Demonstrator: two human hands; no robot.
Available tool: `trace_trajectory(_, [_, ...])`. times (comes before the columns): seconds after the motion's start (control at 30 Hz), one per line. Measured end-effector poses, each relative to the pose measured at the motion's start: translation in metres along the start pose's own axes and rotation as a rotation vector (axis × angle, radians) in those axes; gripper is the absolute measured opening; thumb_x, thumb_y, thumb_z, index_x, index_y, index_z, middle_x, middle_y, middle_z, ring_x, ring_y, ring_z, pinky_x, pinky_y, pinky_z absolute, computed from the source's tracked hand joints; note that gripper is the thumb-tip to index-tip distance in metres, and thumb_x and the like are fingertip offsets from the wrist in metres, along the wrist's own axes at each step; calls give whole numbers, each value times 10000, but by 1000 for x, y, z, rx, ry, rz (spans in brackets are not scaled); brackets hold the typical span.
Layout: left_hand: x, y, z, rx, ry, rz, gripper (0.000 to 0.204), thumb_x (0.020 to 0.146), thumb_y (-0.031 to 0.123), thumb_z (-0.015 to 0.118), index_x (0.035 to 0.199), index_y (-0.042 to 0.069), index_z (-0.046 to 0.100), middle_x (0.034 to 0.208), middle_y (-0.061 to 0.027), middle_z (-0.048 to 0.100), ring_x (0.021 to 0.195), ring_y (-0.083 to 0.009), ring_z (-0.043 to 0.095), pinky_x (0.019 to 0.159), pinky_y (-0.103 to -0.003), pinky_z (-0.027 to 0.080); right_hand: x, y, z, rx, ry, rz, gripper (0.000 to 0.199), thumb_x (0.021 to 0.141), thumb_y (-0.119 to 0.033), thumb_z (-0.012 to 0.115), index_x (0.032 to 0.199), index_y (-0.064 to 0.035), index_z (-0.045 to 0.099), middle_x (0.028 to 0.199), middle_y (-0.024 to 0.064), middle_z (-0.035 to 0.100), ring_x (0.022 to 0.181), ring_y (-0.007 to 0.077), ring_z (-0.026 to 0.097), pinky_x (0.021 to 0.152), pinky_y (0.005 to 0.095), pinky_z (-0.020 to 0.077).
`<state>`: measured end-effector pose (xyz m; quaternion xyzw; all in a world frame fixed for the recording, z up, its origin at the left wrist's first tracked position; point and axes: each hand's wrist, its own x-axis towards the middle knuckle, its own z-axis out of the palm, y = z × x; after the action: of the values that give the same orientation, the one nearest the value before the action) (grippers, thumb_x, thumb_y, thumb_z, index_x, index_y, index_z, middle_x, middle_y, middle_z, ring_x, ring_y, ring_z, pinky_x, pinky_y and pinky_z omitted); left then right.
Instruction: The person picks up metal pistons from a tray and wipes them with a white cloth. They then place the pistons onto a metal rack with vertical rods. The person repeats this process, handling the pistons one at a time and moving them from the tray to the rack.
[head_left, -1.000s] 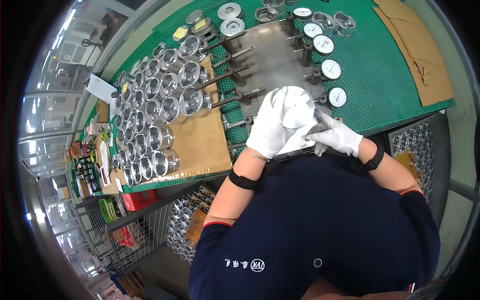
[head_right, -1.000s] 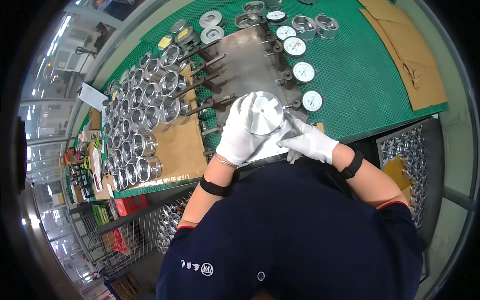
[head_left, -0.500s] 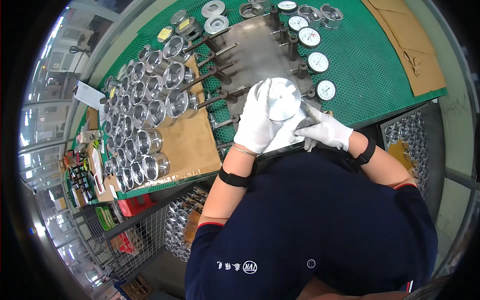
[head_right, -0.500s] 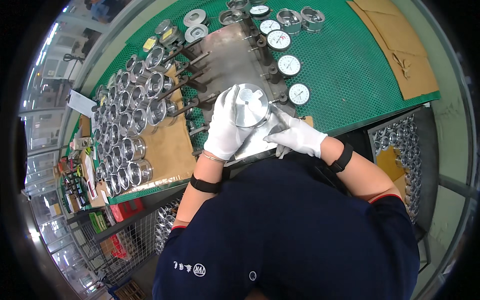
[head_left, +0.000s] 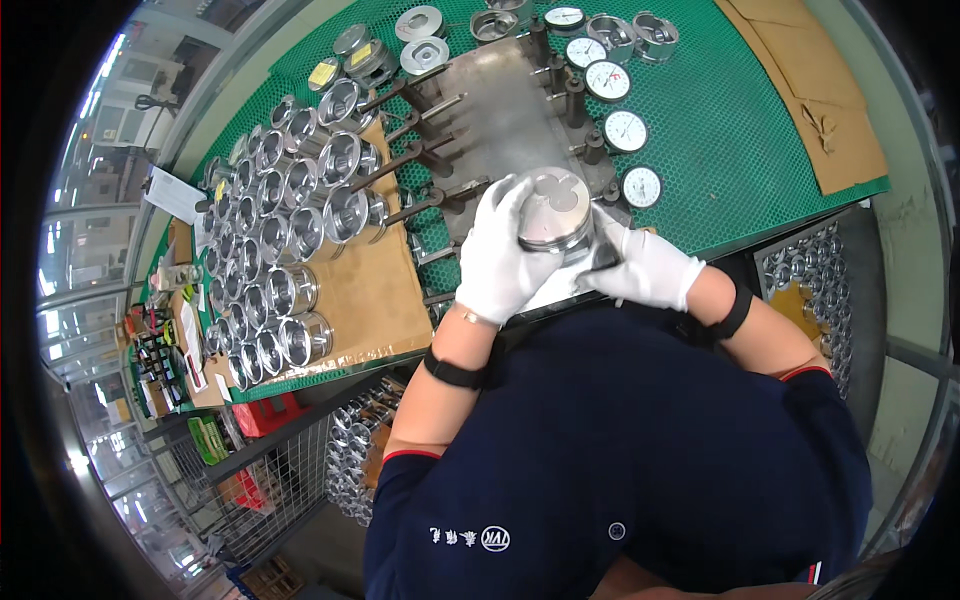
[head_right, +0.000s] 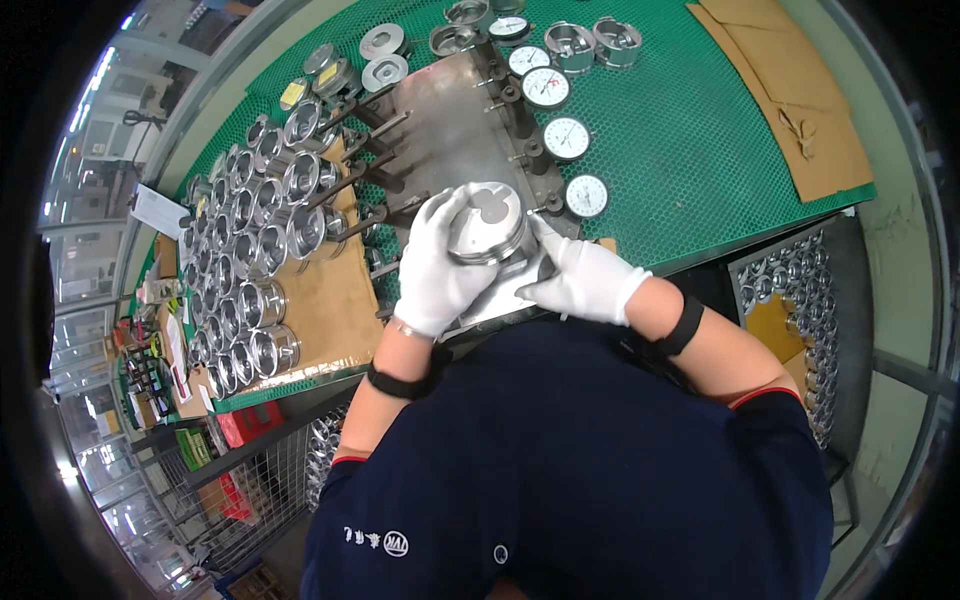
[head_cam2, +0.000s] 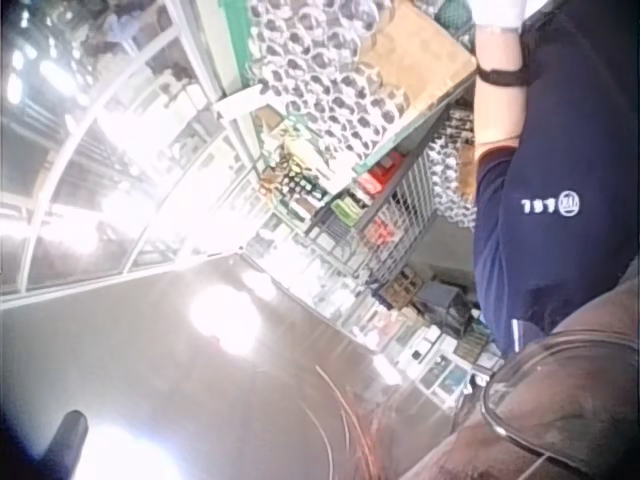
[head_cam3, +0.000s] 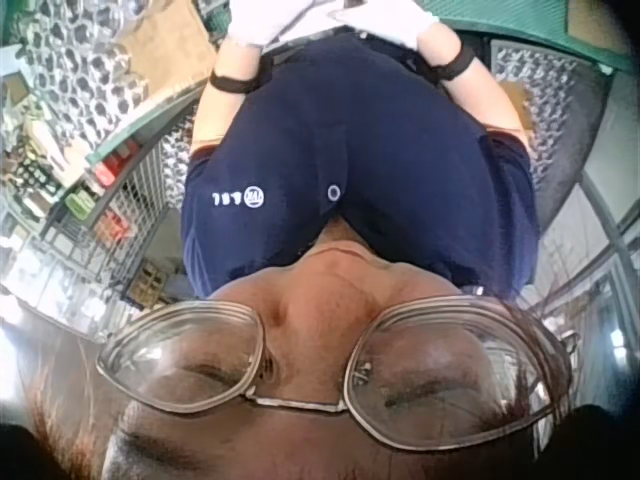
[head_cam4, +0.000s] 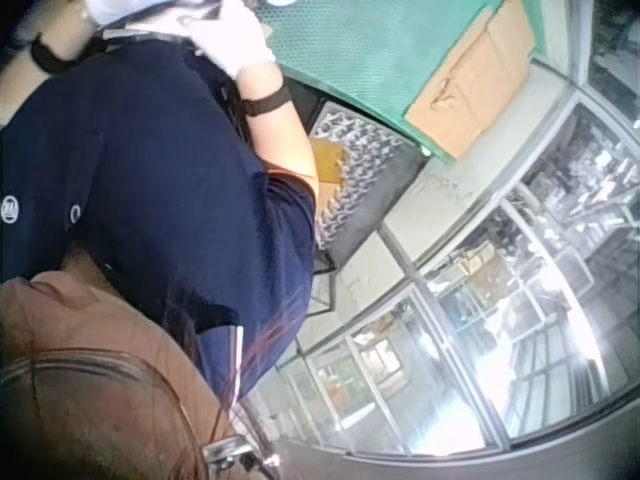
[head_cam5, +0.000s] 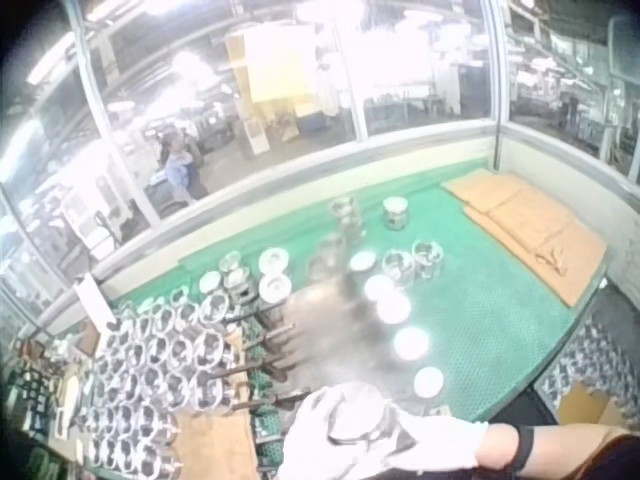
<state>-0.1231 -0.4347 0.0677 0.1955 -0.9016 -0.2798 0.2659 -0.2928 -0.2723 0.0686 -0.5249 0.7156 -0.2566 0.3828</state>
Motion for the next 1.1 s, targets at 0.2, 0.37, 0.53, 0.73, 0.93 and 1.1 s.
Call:
trace_trajectory(0.2, [7, 70, -43, -905, -144, -370, 485, 924, 57, 661, 1379, -59, 537, 1228, -161, 668, 964, -175, 698, 867, -296, 553, -15, -7, -65, 284, 351, -293, 525, 957, -132, 536, 1463, -2, 486, 1240, 214, 678, 1083, 329, 702, 914, 382, 563])
trace_trajectory(0.37, [-13, 60, -70, -626, 244, -376, 412, 937, -20, 626, 1338, -85, 556, 1276, -178, 669, 937, -142, 709, 847, -283, 554, 3, 86, -128, 450, 758, 59, 413, 1009, -189, 487, 1352, 28, 563, 1260, 124, 662, 1032, 187, 673, 893, 336, 557])
trace_trajectory(0.53, [-73, 58, -116, -251, 710, -647, 316, 1037, 80, 581, 1311, -78, 568, 1282, -188, 657, 913, -194, 721, 803, -311, 599, 47, 227, -226, 503, 758, 314, 373, 1008, -217, 573, 1334, -36, 601, 1074, 94, 692, 872, 197, 688, 693, 309, 558])
trace_trajectory(0.73, [-147, 102, -132, 15, 1183, -734, 281, 1062, 138, 567, 1274, -43, 601, 1193, -183, 695, 845, -240, 748, 699, -294, 614, 172, 419, -324, 859, 567, 500, 297, 994, -176, 601, 1274, -89, 647, 959, 86, 718, 757, 222, 682, 641, 282, 524])
trace_trajectory(0.93, [-186, 146, -132, 275, 1201, -951, 300, 1050, 156, 604, 1272, -45, 600, 1181, -166, 703, 860, -221, 751, 714, -285, 616, 221, 454, -367, -137, 318, 454, 381, 984, -167, 617, 1356, -89, 614, 1111, 101, 722, 940, 252, 691, 821, 318, 521])
trace_trajectory(1.1, [-218, 200, -131, 481, 1336, -1054, 290, 1060, 138, 580, 1281, -50, 580, 1234, -191, 678, 851, -254, 756, 733, -300, 634, 270, 448, -375, -1066, -19, 252, 458, 975, -159, 631, 1425, -89, 586, 1237, 114, 726, 1093, 277, 698, 972, 348, 519])
